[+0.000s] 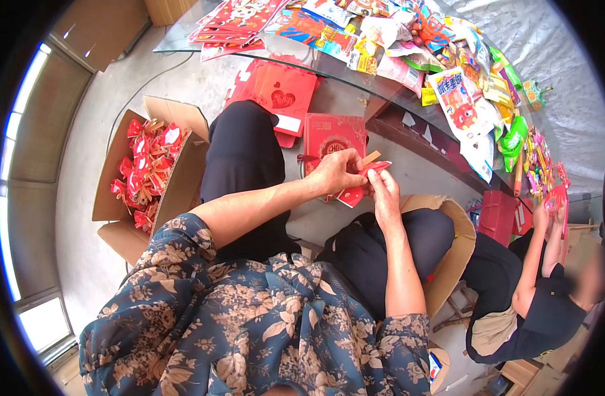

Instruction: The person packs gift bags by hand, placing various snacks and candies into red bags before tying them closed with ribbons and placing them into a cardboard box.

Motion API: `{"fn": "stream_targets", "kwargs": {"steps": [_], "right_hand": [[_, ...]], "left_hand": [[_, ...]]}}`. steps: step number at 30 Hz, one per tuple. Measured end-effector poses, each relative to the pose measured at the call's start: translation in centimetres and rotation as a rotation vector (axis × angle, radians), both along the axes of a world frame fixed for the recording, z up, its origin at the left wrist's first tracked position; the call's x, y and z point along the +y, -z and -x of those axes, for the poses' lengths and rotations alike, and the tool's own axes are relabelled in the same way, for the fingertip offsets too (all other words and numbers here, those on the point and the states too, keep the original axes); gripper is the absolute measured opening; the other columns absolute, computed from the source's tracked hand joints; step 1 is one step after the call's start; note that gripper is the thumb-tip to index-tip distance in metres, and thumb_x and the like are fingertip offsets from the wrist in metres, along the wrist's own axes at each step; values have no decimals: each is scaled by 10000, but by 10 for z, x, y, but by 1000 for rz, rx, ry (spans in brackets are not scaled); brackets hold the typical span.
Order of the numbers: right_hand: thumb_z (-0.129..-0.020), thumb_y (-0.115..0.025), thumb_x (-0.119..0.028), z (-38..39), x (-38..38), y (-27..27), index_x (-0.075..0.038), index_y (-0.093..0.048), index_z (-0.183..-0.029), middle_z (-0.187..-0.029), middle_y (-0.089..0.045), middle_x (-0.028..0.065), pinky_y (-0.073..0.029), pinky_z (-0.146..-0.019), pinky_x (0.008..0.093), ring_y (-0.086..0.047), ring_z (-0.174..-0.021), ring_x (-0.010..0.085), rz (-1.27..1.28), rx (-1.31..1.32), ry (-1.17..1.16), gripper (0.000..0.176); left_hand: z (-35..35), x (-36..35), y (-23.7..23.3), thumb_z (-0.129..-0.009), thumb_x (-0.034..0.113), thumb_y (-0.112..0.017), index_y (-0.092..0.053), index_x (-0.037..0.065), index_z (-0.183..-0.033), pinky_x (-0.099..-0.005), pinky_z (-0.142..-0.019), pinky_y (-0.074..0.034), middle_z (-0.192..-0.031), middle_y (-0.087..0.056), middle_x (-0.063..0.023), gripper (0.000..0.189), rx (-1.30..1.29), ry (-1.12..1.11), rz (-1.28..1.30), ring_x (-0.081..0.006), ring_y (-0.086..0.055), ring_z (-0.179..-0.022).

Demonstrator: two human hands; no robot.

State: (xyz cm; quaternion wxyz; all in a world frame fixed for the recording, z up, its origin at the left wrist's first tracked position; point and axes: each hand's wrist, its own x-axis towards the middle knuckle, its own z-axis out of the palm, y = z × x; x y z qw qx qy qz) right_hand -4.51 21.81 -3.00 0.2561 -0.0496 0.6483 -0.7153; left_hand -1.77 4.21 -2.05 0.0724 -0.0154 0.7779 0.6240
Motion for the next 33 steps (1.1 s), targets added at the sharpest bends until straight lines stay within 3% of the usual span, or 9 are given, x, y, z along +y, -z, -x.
{"fn": "stream_targets", "kwargs": {"steps": [4,7,10,13,16,23,26,29,33], "right_hand": [[-976,-537,-235,1,0,1,-37,-595,-1073,-961,-642,40,-528,-717,286,-628,-818,128,-11,-2,-12,228],[-967,-551,-200,2,0,6,-19,-627,-1038,-919,-651,44,-540,-693,269,-635,-773,115,-9,6,6,208],[-964,-552,-185,2,0,0,-17,-628,-1036,-921,-648,31,-531,-718,265,-624,-782,104,-44,56,-42,198],[-947,-560,-168,-2,-2,-11,-17,-639,-995,-899,-645,21,-511,-712,261,-609,-787,90,-51,122,-79,177],[-918,-563,-145,1,5,-1,-18,-637,-896,-847,-643,18,-496,-682,261,-602,-798,78,-182,262,-65,148],[-922,-531,-134,-1,17,-25,-8,-581,-809,-766,-613,38,-463,-674,261,-587,-726,107,-384,276,77,176],[-880,-587,-102,-13,9,-33,2,-586,-833,-817,-619,92,-480,-658,305,-624,-787,189,-518,654,161,114],[-857,-599,-58,-29,-15,-73,-4,-595,-883,-898,-606,119,-492,-697,346,-619,-797,250,-522,1062,56,60],[-804,-571,-10,-30,-41,-89,19,-584,-890,-917,-589,156,-490,-783,414,-592,-866,331,-693,1201,-325,91]], "left_hand": [[0,-1,4,-795,186,-737,-572,20,-926,-301,-721,-504,-840,-662,-85,268,26,4,-56,-128,-629,-805],[1,-3,-2,-818,200,-705,-574,14,-919,-335,-717,-507,-846,-658,-105,249,-31,13,-25,-187,-648,-808],[7,-4,4,-799,183,-680,-583,21,-865,-418,-719,-503,-826,-638,-153,200,314,-75,225,-325,-642,-805],[5,-1,-2,-772,157,-677,-574,8,-878,-422,-709,-493,-871,-627,-157,210,390,-189,382,-342,-622,-845],[7,-8,2,-743,121,-671,-567,11,-877,-415,-698,-494,-851,-629,-151,202,343,-109,460,-332,-630,-826],[17,-32,-11,-714,67,-663,-576,31,-893,-412,-682,-497,-828,-644,-157,202,387,-174,454,-337,-640,-797],[10,-25,-11,-710,51,-658,-568,32,-902,-422,-683,-496,-829,-642,-163,213,431,-145,428,-347,-637,-807],[10,-23,-9,-712,59,-656,-568,29,-909,-429,-686,-498,-826,-641,-163,218,458,-123,428,-361,-635,-812],[11,-22,-11,-706,56,-648,-574,22,-882,-436,-673,-503,-810,-635,-155,194,449,-116,419,-364,-632,-799]]}}
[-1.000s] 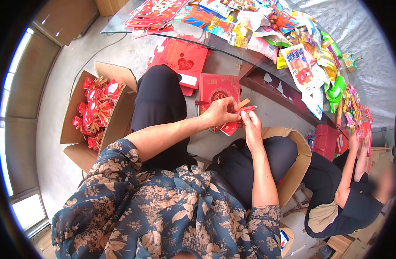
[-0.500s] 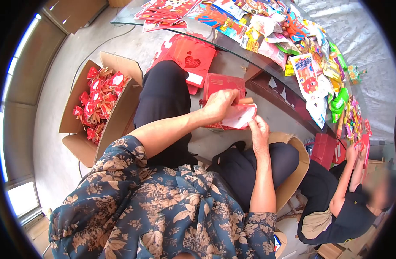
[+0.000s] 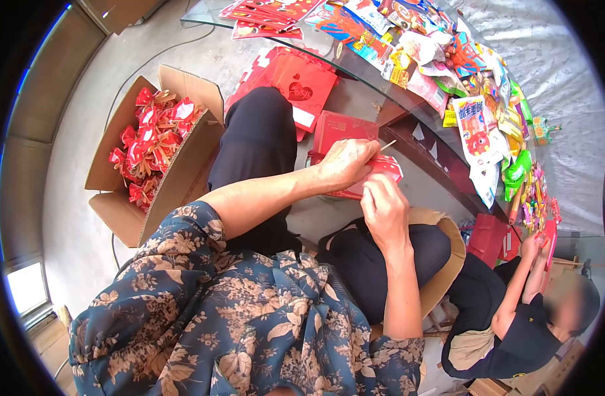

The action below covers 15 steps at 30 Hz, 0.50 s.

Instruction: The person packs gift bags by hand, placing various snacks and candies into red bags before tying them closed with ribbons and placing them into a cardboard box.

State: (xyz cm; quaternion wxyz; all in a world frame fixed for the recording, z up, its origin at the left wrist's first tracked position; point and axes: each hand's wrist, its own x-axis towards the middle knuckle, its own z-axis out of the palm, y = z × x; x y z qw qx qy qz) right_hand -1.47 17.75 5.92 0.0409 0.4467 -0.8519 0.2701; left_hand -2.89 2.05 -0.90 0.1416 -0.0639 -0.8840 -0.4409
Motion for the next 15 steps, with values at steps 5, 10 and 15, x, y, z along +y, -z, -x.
{"fn": "stream_targets", "kwargs": {"steps": [5,10,15], "right_hand": [[-803,-541,-9,22,-1,36,41,-594,-1019,-1035,-597,211,-470,-864,430,-574,-1006,359,-350,-83,60,227],[-862,-534,-70,26,-28,38,18,-523,-1172,-1202,-564,207,-452,-934,412,-529,-1159,320,-414,-384,178,322],[-930,-498,-119,31,-37,62,-19,-461,-1289,-1269,-538,123,-456,-957,352,-513,-1188,218,43,-950,323,374]], "left_hand": [[-6,4,-4,-705,60,-644,-580,23,-855,-446,-655,-506,-783,-609,-139,167,80,14,82,-358,-627,-765],[-5,5,-3,-739,69,-587,-547,21,-788,-470,-564,-503,-725,-613,-164,80,186,46,97,-376,-640,-670],[-2,0,-4,-714,43,-607,-573,32,-856,-454,-625,-506,-775,-614,-122,147,90,21,88,-350,-629,-755]]}}
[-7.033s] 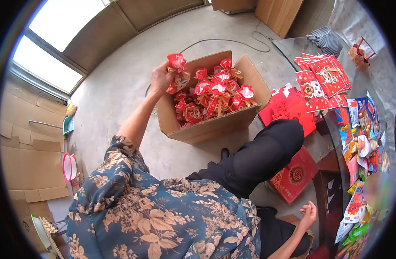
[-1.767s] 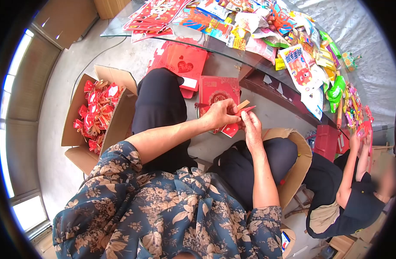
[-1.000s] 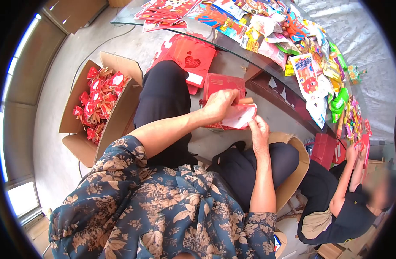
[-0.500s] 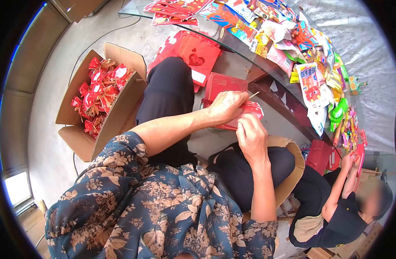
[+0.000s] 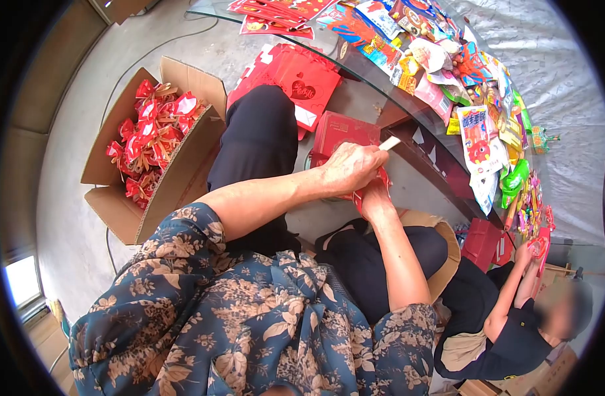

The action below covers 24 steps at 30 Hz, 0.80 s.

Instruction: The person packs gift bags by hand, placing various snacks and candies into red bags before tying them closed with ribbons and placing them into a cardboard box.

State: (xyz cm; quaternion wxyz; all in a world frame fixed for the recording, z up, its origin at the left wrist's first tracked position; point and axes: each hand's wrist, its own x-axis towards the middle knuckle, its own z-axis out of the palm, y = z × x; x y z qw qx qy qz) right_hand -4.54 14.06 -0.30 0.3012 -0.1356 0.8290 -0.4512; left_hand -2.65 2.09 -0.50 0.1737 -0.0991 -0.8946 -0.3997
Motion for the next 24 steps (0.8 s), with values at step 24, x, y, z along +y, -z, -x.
{"fn": "stream_targets", "kwargs": {"steps": [24], "right_hand": [[-810,-597,3,8,55,-46,-43,-606,-898,-868,-649,142,-484,-687,435,-627,-789,351,-235,809,26,100]], "left_hand": [[-8,-15,-23,-776,98,-639,-593,20,-879,-415,-635,-504,-816,-638,-110,137,-59,83,-207,-326,-639,-745]]}}
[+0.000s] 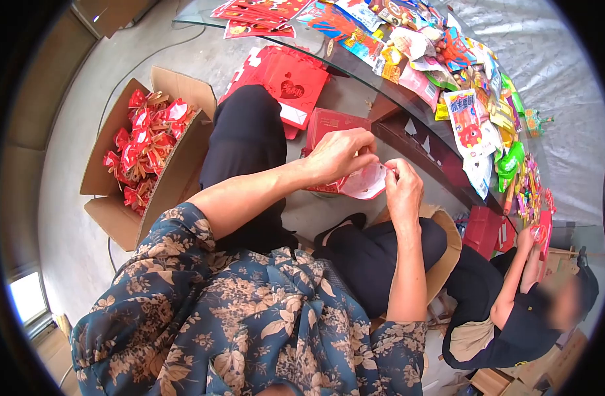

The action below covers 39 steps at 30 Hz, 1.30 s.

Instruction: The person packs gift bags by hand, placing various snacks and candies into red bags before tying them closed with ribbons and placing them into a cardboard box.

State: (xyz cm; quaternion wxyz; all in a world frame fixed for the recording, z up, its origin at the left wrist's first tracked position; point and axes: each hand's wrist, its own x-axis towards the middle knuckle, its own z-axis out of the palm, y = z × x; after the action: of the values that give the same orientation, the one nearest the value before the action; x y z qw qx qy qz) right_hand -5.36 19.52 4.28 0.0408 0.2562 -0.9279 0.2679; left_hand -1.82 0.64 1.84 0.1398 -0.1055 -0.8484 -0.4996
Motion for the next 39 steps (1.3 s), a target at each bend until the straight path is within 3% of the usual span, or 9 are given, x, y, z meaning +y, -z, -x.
{"fn": "stream_targets", "kwargs": {"steps": [5,9,12,16,21,25,31,34,39], "right_hand": [[-802,-589,27,11,12,-2,-32,-609,-894,-844,-649,142,-494,-666,412,-638,-747,325,50,13,-50,111],[-800,-587,34,16,23,-4,-22,-618,-896,-807,-649,131,-503,-655,366,-646,-715,262,80,-151,3,115],[-804,-584,40,16,28,-6,-10,-624,-903,-777,-644,120,-506,-647,342,-639,-690,221,114,-220,-6,119],[-810,-578,45,13,29,-8,-10,-629,-922,-818,-632,114,-502,-660,318,-630,-718,199,87,-258,9,134],[-846,-559,30,-6,20,-24,7,-622,-927,-865,-607,86,-498,-691,290,-621,-767,167,274,-67,33,105],[-880,-528,10,-23,24,-28,15,-613,-946,-895,-613,60,-495,-712,272,-628,-817,122,429,-432,78,107],[-980,-418,-132,-34,22,-6,2,-587,-1123,-1052,-636,103,-513,-821,279,-623,-980,160,429,-842,37,259],[-957,-467,-162,-27,-2,-11,2,-588,-1114,-1044,-637,106,-516,-822,308,-636,-921,191,921,-1308,321,257],[-959,-486,-220,-2,-4,29,-9,-577,-1129,-1058,-631,102,-520,-813,324,-624,-952,183,939,-1551,306,285]], "left_hand": [[-8,-5,4,-757,87,-602,-591,49,-934,-375,-646,-521,-1072,-609,-56,182,307,296,357,-269,-645,-823],[-10,-1,7,-723,137,-608,-591,46,-931,-339,-748,-547,-1274,-535,-58,227,444,421,472,-235,-604,-1025],[-14,3,2,-720,144,-592,-597,39,-903,-314,-769,-545,-1301,-517,-62,210,494,437,637,-221,-583,-1040],[-13,9,11,-709,131,-583,-591,24,-851,-309,-734,-533,-1028,-544,-57,178,474,539,513,-217,-571,-898],[-14,12,13,-713,112,-581,-582,30,-835,-311,-723,-520,-884,-493,-63,146,554,465,574,-207,-560,-855],[-18,15,9,-728,107,-582,-584,39,-835,-304,-710,-519,-882,-498,-64,127,582,384,576,-202,-561,-856],[-20,21,7,-723,117,-590,-583,51,-834,-305,-686,-514,-875,-490,-58,129,632,349,492,-189,-561,-856],[-25,24,3,-711,129,-600,-564,56,-810,-306,-687,-510,-855,-473,-59,127,651,439,481,-186,-558,-839],[-30,29,-1,-722,137,-604,-544,69,-773,-289,-647,-524,-852,-453,-58,104,749,490,430,-176,-550,-800]]}}
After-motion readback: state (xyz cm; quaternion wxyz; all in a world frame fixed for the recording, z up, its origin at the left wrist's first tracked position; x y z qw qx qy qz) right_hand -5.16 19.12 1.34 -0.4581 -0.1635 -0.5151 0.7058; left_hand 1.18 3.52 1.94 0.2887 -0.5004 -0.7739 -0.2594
